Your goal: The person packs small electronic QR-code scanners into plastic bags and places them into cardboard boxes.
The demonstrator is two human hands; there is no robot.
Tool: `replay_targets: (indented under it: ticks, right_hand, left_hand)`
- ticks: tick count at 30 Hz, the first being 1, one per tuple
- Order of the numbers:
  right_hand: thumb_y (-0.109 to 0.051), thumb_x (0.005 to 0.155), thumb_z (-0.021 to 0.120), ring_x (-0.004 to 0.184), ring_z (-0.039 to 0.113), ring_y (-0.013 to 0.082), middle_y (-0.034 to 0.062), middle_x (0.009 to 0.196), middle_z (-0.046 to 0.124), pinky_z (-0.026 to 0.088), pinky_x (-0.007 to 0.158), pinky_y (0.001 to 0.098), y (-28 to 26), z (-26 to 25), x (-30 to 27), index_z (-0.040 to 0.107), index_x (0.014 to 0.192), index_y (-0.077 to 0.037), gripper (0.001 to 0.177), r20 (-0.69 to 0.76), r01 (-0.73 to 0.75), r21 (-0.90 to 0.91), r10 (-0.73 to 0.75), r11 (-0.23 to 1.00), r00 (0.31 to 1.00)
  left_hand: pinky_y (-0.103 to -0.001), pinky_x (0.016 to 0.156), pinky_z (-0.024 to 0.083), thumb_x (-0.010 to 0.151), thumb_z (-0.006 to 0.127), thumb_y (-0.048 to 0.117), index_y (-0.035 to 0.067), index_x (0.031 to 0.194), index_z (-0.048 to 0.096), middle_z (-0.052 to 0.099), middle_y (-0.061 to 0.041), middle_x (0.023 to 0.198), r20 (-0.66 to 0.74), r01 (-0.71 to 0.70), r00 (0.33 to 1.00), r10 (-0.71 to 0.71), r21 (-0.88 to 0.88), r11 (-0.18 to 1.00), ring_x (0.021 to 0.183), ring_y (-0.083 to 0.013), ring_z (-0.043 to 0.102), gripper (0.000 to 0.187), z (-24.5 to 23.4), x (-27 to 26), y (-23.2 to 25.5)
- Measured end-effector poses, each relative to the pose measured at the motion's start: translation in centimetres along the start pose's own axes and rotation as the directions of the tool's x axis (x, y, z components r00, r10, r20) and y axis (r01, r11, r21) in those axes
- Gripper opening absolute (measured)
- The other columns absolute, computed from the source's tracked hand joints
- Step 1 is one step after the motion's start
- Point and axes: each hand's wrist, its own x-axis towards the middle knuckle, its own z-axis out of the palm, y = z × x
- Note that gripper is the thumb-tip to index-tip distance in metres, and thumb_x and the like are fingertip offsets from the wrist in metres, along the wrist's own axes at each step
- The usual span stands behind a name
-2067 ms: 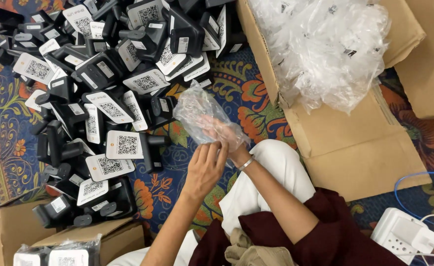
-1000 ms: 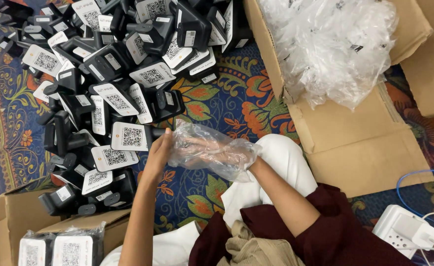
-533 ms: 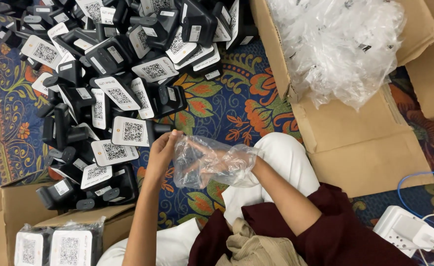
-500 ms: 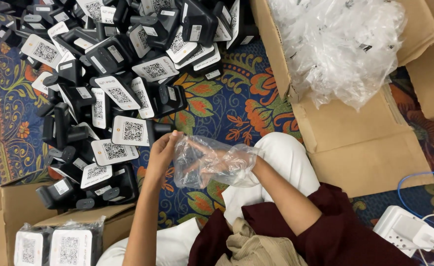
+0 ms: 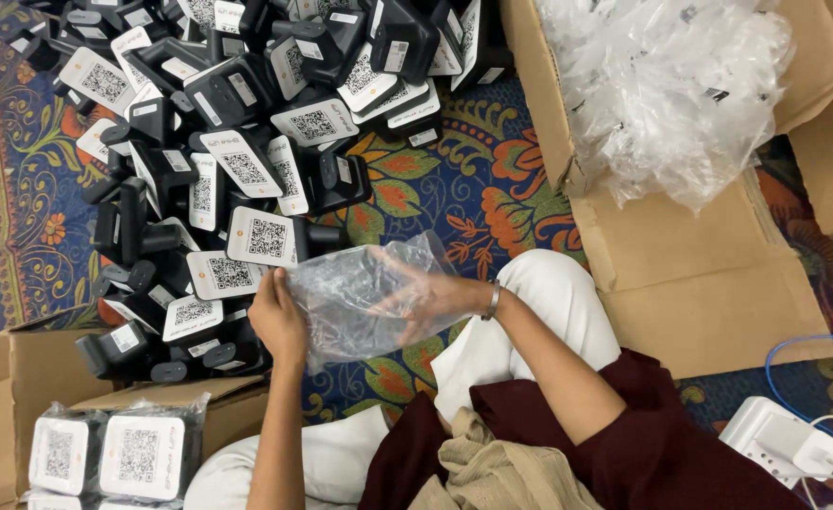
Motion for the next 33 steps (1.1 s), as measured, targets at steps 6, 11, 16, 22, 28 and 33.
replay_targets:
  ticks: [6, 11, 16, 22, 28, 33]
  right_hand:
    - [-0.026, 0.095, 0.069, 0.098, 0.078, 0.0306, 0.0268, 0.147, 0.056, 0.067, 0.086, 0.0423, -0.2, 0.1, -0.4, -0.017, 0.162, -0.033, 0.109, -0.147, -0.156, -0.113, 0.139, 0.981, 0.979]
    - [-0.021, 0.091, 0.073, 0.087, 0.078, 0.0313, 0.0258, 0.144, 0.060, 0.062, 0.069, 0.0364, 0.8, 0.5, -0.1, -0.011, 0.162, -0.037, 0.111, -0.236, -0.280, -0.175, 0.236, 0.944, 0.943]
    - [-0.024, 0.091, 0.073, 0.087, 0.079, 0.0288, 0.0226, 0.141, 0.061, 0.065, 0.069, 0.0339, 3.2, 1.8, 1.0, -0.009, 0.163, -0.040, 0.111, -0.309, -0.383, -0.197, 0.314, 0.903, 0.898]
    - [-0.016, 0.089, 0.075, 0.085, 0.077, 0.0257, 0.0249, 0.135, 0.062, 0.065, 0.069, 0.0355, 10.5, 1.0, 2.0, -0.005, 0.165, -0.037, 0.113, -0.339, -0.383, -0.212, 0.300, 0.899, 0.892]
    - [-0.018, 0.095, 0.071, 0.080, 0.078, 0.0215, 0.0159, 0.118, 0.074, 0.065, 0.070, 0.0320, 11.5, -0.4, 2.7, 0.037, 0.156, -0.011, 0.070, -0.471, -0.283, -0.105, 0.204, 0.953, 0.858]
    - [-0.021, 0.109, 0.066, 0.077, 0.075, 0.0184, 0.0144, 0.097, 0.078, 0.063, 0.069, 0.0323, 15.1, -4.7, 6.4, 0.065, 0.136, 0.004, 0.037, -0.796, -0.061, -0.285, -0.201, 0.957, 0.571]
  left_hand:
    - [-0.049, 0.062, 0.046, 0.110, 0.053, 0.030, 0.004, 0.104, 0.069, 0.065, -0.025, 0.078, -0.025, 0.127, 0.992, -0.124, 0.188, 0.974, 0.070, -0.0447, 0.061, 0.032, -2.3, -0.2, -3.9]
    - [-0.054, 0.070, 0.049, 0.110, 0.054, 0.032, 0.011, 0.118, 0.069, 0.071, -0.021, 0.087, 0.045, 0.075, 0.994, -0.103, 0.417, 0.906, 0.081, -0.0446, 0.065, 0.026, -3.9, 0.3, -5.9]
    - [-0.046, 0.074, 0.052, 0.098, 0.069, 0.038, 0.001, 0.121, 0.060, 0.063, -0.019, 0.108, -0.037, -0.228, 0.966, 0.255, 0.338, 0.913, 0.093, -0.0379, 0.064, 0.045, -4.0, -2.1, -0.8]
    - [-0.049, 0.065, 0.053, 0.079, 0.079, 0.036, 0.000, 0.114, 0.052, 0.060, -0.020, 0.100, 0.281, -0.302, 0.911, 0.303, -0.046, 0.952, 0.085, -0.0395, 0.064, 0.057, -0.6, -7.0, 3.3]
    - [-0.056, 0.071, 0.050, 0.085, 0.064, 0.003, 0.002, 0.107, 0.051, 0.061, -0.023, 0.101, 0.336, -0.199, 0.922, 0.194, -0.019, 0.980, 0.087, -0.0474, 0.063, 0.026, 0.8, -6.5, -0.4]
    - [-0.054, 0.072, 0.051, 0.092, 0.057, -0.003, 0.004, 0.103, 0.053, 0.060, -0.022, 0.099, 0.101, -0.118, 0.988, 0.114, 0.043, 0.992, 0.087, -0.0464, 0.063, 0.013, -4.7, -3.7, 0.7]
